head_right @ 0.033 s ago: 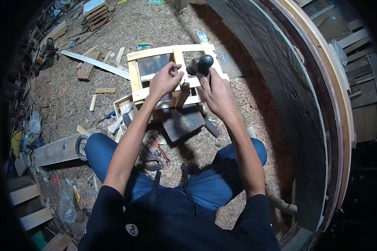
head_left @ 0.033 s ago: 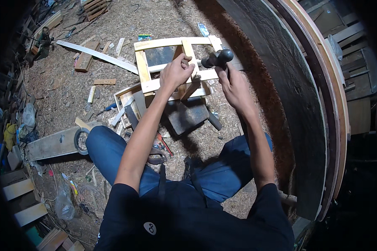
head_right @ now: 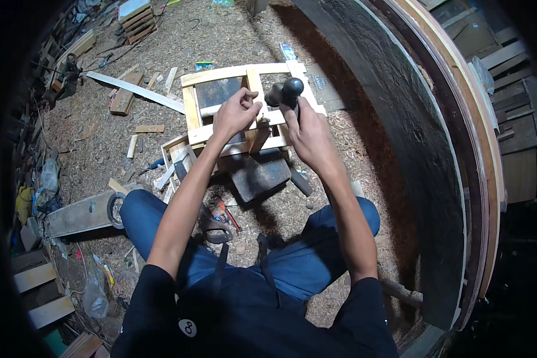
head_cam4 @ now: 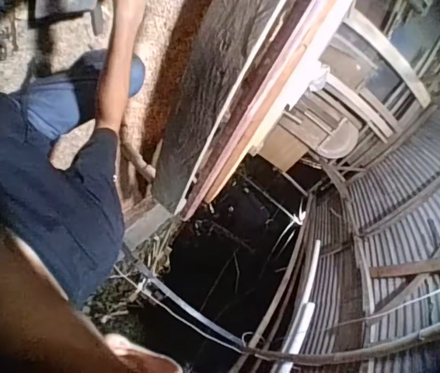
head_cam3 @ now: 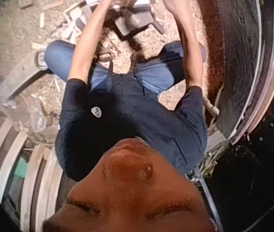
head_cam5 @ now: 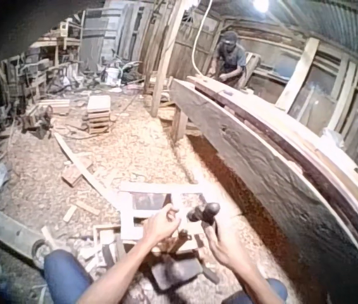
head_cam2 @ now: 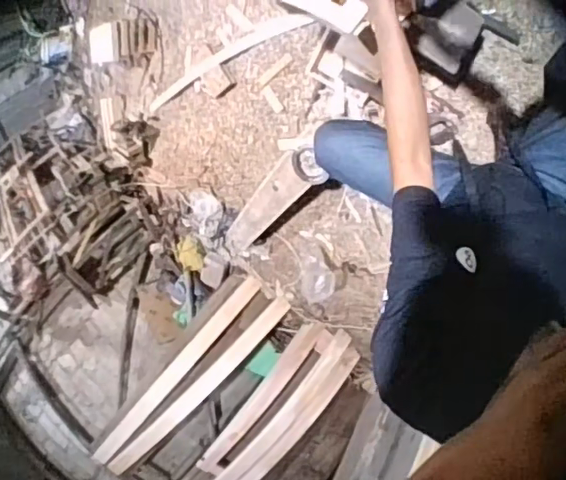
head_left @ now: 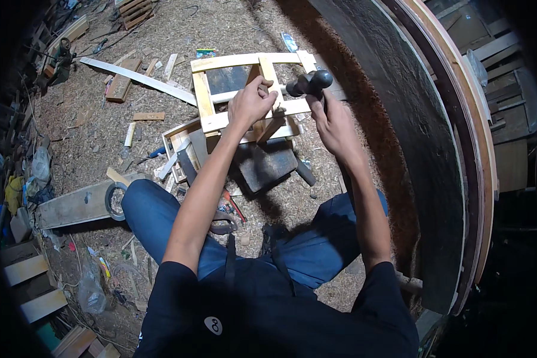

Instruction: Sawing a piece of wood to length and then hammering it into a small wooden frame.

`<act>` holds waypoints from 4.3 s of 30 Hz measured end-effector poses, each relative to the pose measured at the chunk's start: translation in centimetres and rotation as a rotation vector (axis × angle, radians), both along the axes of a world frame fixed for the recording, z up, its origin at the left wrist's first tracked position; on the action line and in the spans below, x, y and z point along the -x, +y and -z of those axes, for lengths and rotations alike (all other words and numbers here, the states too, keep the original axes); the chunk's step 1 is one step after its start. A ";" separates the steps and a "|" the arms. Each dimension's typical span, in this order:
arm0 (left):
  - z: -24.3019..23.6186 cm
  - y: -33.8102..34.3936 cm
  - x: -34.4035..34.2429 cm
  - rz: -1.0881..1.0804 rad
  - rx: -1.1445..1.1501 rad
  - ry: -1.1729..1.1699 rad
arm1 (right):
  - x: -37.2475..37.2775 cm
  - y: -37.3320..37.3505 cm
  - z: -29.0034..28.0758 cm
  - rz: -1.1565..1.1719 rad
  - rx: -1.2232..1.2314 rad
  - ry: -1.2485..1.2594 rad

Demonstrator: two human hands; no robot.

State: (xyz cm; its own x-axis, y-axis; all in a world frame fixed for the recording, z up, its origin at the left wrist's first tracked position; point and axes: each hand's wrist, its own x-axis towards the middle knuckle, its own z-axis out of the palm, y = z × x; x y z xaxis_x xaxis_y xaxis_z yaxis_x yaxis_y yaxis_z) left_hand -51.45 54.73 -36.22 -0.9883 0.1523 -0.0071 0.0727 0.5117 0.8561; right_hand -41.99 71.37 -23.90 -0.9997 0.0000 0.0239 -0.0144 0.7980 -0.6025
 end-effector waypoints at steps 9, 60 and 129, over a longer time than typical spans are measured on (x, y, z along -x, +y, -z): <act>0.7 1.2 1.1 0.026 -0.044 -0.037 | 1.1 0.5 3.5 -0.042 -0.006 -0.043; 1.9 0.7 1.8 -0.056 0.102 -0.178 | -0.1 -0.9 2.7 -0.027 -0.024 -0.059; 4.2 -0.5 4.2 0.109 -0.024 -0.359 | 1.1 -0.7 2.5 0.026 -0.128 -0.060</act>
